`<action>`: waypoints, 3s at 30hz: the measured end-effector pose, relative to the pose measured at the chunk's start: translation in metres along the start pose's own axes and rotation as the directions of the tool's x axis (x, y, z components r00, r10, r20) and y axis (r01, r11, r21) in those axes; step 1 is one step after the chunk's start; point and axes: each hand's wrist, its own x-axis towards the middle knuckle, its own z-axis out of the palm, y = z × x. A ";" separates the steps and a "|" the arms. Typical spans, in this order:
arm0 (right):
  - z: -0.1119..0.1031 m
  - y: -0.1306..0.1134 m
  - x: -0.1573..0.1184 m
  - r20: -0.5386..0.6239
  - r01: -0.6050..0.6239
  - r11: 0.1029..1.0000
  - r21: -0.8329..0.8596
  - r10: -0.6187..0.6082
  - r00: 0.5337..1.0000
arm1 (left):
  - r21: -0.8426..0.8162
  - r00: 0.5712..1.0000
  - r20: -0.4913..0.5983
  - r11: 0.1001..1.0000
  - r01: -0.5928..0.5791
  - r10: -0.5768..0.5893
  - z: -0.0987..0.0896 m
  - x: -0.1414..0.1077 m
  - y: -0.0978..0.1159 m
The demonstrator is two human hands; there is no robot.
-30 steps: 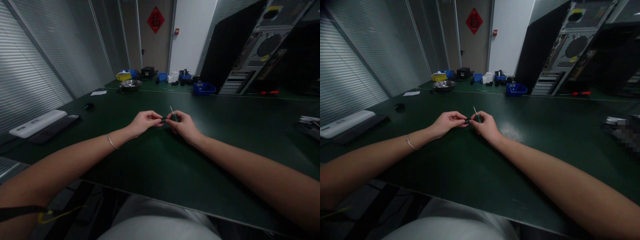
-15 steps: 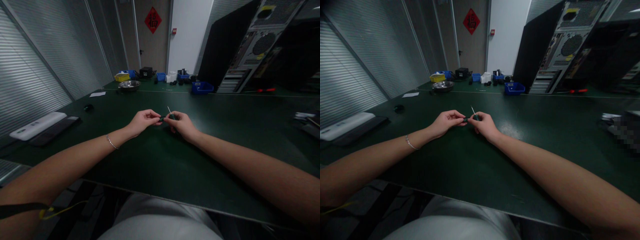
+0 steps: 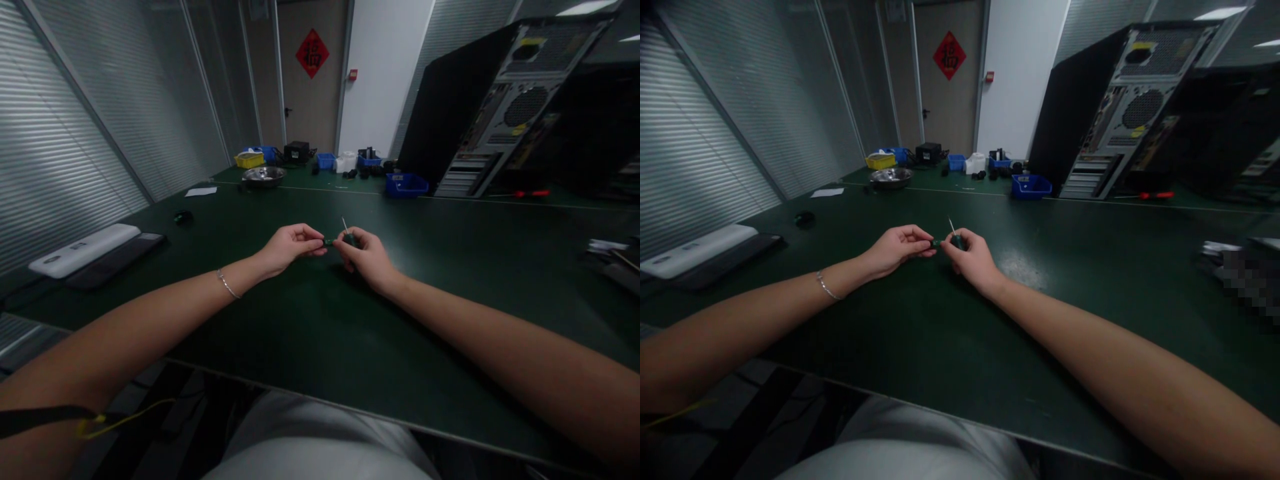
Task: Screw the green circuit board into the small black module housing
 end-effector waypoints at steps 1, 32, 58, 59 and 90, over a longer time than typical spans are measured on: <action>0.000 -0.002 -0.001 -0.003 0.013 1.000 0.024 -0.013 1.000 | -0.018 1.000 -0.016 1.000 0.011 -0.011 0.000 0.000 0.001; -0.006 -0.024 -0.011 0.209 -0.115 0.925 0.363 0.040 0.977 | -0.256 0.999 0.016 0.966 0.043 -0.040 -0.007 -0.002 0.017; -0.009 -0.042 -0.026 0.787 -0.505 0.621 0.600 -0.342 0.514 | -0.341 0.958 0.288 0.935 0.098 0.005 0.000 -0.009 0.024; -0.005 -0.042 -0.028 0.783 -0.505 0.603 0.617 -0.409 0.468 | -0.335 0.955 0.296 0.937 0.103 0.001 0.000 -0.009 0.023; 0.003 -0.063 -0.036 0.714 -0.440 0.692 0.572 -0.155 0.683 | -0.356 0.965 0.262 0.930 0.093 0.003 0.001 -0.008 0.022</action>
